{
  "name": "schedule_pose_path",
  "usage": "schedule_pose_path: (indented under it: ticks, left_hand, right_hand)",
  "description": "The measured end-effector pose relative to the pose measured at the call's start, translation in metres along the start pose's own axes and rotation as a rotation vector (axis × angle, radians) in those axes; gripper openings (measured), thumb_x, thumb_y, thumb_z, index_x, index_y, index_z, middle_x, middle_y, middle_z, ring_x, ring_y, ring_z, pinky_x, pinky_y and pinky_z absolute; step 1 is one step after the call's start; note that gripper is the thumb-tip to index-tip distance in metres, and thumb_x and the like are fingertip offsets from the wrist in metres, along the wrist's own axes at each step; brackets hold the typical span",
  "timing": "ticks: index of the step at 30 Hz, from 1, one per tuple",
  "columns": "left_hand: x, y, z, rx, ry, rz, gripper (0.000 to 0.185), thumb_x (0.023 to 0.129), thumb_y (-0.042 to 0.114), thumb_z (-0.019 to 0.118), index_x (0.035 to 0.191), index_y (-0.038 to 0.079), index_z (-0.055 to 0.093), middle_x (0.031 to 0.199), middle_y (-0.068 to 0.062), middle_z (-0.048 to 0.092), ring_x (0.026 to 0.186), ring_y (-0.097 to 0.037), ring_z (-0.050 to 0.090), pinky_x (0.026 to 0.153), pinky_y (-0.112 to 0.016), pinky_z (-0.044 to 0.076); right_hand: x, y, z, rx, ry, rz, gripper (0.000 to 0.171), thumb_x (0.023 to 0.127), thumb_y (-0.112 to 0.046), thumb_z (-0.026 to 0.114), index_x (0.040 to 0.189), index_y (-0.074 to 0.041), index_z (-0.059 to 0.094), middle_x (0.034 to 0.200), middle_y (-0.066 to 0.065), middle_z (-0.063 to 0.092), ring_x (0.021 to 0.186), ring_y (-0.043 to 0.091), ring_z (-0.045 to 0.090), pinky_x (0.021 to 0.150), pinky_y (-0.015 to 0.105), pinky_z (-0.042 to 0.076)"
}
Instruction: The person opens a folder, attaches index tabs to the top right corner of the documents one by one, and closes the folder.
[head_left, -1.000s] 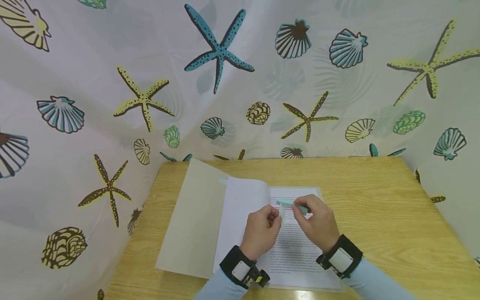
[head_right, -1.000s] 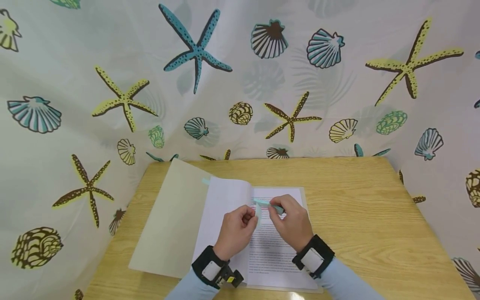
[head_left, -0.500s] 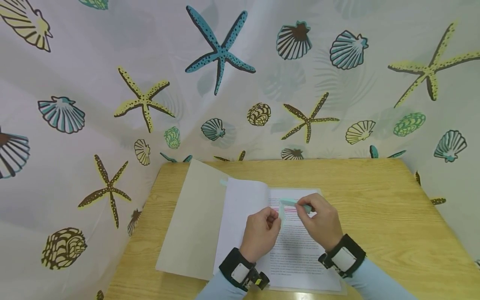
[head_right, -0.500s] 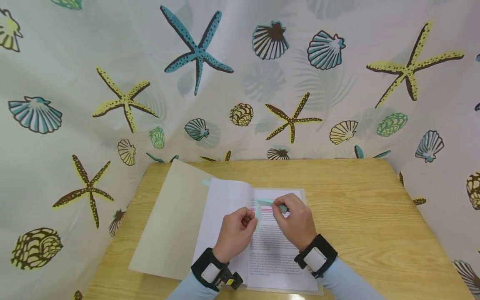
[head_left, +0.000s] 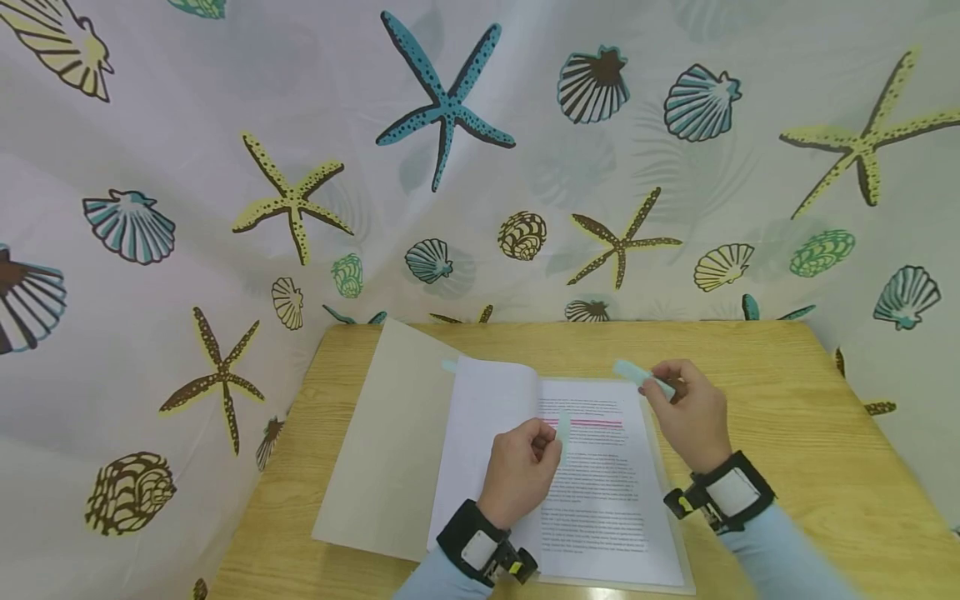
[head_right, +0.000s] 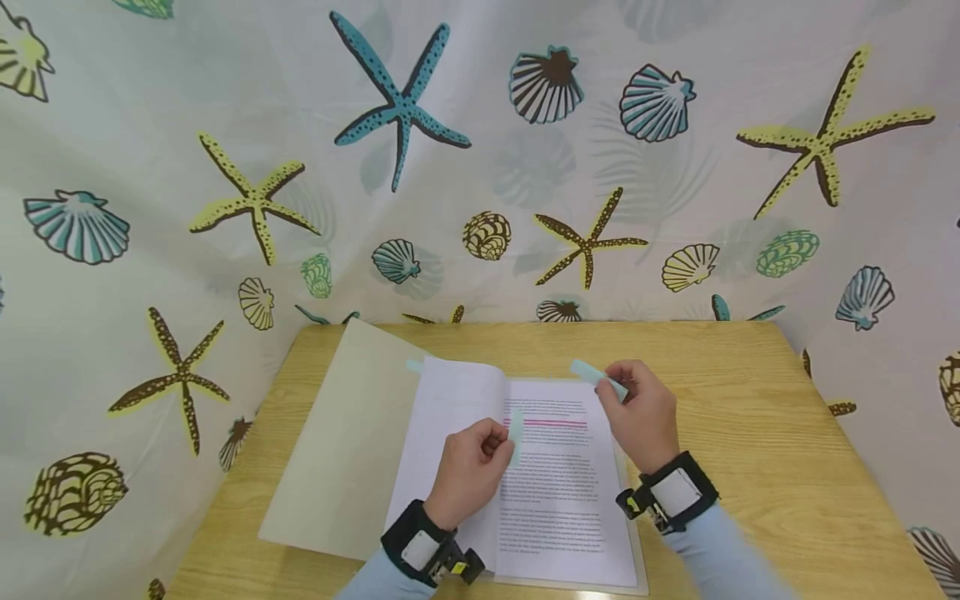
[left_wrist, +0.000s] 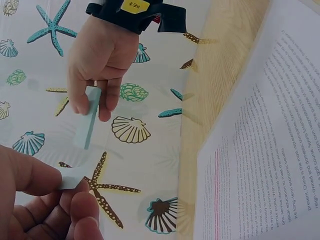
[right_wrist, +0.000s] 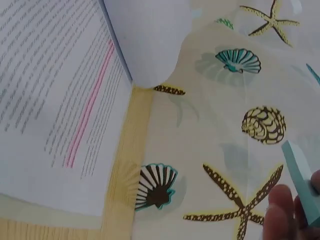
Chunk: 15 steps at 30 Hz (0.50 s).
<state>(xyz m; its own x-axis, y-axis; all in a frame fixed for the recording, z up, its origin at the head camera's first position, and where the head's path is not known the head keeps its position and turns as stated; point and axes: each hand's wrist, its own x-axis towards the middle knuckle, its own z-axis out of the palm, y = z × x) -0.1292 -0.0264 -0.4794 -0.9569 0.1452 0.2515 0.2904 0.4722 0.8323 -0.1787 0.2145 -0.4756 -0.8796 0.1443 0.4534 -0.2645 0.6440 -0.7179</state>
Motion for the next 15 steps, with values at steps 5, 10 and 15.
schedule_pose_path:
  ticks: [5, 10, 15]
  left_hand:
    - [-0.001, 0.001, 0.0, -0.002, 0.005, 0.005, 0.007, 0.088, 0.007, 0.064, 0.082, 0.01, 0.064, 0.068, 0.008, 0.058, 0.054, -0.001, 0.047, 0.05, -0.016, 0.039]
    - [-0.002, 0.001, 0.0, -0.006, 0.003, 0.005, 0.007, 0.088, 0.007, 0.064, 0.082, 0.01, 0.064, 0.068, 0.008, 0.058, 0.055, 0.0, 0.047, 0.05, -0.017, 0.04]
    - [-0.002, -0.001, 0.0, -0.001, 0.006, 0.009, 0.007, 0.088, 0.007, 0.064, 0.082, 0.01, 0.064, 0.068, 0.008, 0.058, 0.055, 0.0, 0.048, 0.051, -0.016, 0.041]
  right_hand:
    - [0.012, 0.028, -0.017, -0.076, -0.028, 0.166, 0.024, 0.092, -0.028, 0.065, 0.102, -0.006, 0.066, 0.095, 0.009, 0.067, 0.074, 0.013, 0.051, 0.051, 0.022, 0.04]
    - [0.016, 0.065, -0.03, -0.1, -0.135, 0.294, 0.034, 0.093, -0.035, 0.062, 0.108, -0.005, 0.065, 0.102, 0.015, 0.065, 0.081, 0.023, 0.053, 0.05, 0.026, 0.043]
    - [0.015, 0.098, -0.034, -0.157, -0.218, 0.341, 0.035, 0.095, -0.032, 0.059, 0.113, -0.001, 0.063, 0.11, 0.023, 0.062, 0.092, 0.034, 0.06, 0.057, 0.03, 0.047]
